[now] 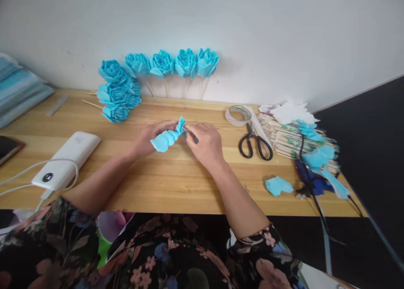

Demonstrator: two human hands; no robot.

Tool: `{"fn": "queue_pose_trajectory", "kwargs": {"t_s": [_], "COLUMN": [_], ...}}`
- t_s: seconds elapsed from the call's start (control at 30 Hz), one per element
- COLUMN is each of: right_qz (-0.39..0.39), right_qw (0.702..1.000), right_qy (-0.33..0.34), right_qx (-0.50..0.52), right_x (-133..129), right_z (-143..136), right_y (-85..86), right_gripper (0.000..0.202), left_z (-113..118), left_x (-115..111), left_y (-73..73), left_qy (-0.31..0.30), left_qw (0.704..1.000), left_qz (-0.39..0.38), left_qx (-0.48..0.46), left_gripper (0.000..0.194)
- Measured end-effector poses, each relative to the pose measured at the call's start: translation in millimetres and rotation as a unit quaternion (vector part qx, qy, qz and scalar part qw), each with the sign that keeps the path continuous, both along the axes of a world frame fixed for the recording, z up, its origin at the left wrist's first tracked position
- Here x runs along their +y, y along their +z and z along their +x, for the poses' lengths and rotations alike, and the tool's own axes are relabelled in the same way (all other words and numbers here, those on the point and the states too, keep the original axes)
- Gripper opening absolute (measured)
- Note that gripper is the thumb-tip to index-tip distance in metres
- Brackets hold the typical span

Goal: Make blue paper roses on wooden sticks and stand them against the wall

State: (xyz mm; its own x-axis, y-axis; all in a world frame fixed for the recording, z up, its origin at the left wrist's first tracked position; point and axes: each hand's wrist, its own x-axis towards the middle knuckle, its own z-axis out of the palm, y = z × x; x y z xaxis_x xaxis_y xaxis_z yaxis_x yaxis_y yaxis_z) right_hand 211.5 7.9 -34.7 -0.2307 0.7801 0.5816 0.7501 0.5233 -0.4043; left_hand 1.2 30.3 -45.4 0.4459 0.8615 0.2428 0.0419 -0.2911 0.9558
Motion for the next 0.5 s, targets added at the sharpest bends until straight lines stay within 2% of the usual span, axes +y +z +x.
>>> {"fn": "queue_pose_trajectory", "kwargs": {"t_s": [0.07, 0.17, 0.27, 0.4, 0.5], "right_qz": [0.023, 0.048, 0.053, 0.077, 0.089], "right_qw": [1.000, 0.998, 0.998, 0.995, 0.994], "right_qy": [-0.001, -0.012, -0.001, 0.020, 0.016], "right_qx": [-0.018, -0.029, -0.044, -0.057, -0.062], "right_x": [0, -1, -5, -10, -12], "right_z": [2, 3, 1, -6, -9], "right_y": [0.4, 3.3, 6.7, 8.8, 8.0], "right_gripper": [0.023, 0.024, 0.023, 0.022, 0.022], "left_z": [-7, -15, -15, -7, -2], "left_x": [5, 9, 6, -5, -11], "left_y": [-0.9, 1.4, 10.9, 23.6, 27.1], "left_qy": [-0.025, 0.013, 0.070, 0.074, 0.066], "left_qw": [0.999, 0.996, 0.995, 0.994, 0.992], "left_qz": [0.000, 0.004, -0.020, -0.076, -0.107], "left_qx": [0.046, 0.088, 0.061, -0.002, -0.017], "left_gripper": [0.050, 0.045, 0.034, 0.060, 0.059]}}
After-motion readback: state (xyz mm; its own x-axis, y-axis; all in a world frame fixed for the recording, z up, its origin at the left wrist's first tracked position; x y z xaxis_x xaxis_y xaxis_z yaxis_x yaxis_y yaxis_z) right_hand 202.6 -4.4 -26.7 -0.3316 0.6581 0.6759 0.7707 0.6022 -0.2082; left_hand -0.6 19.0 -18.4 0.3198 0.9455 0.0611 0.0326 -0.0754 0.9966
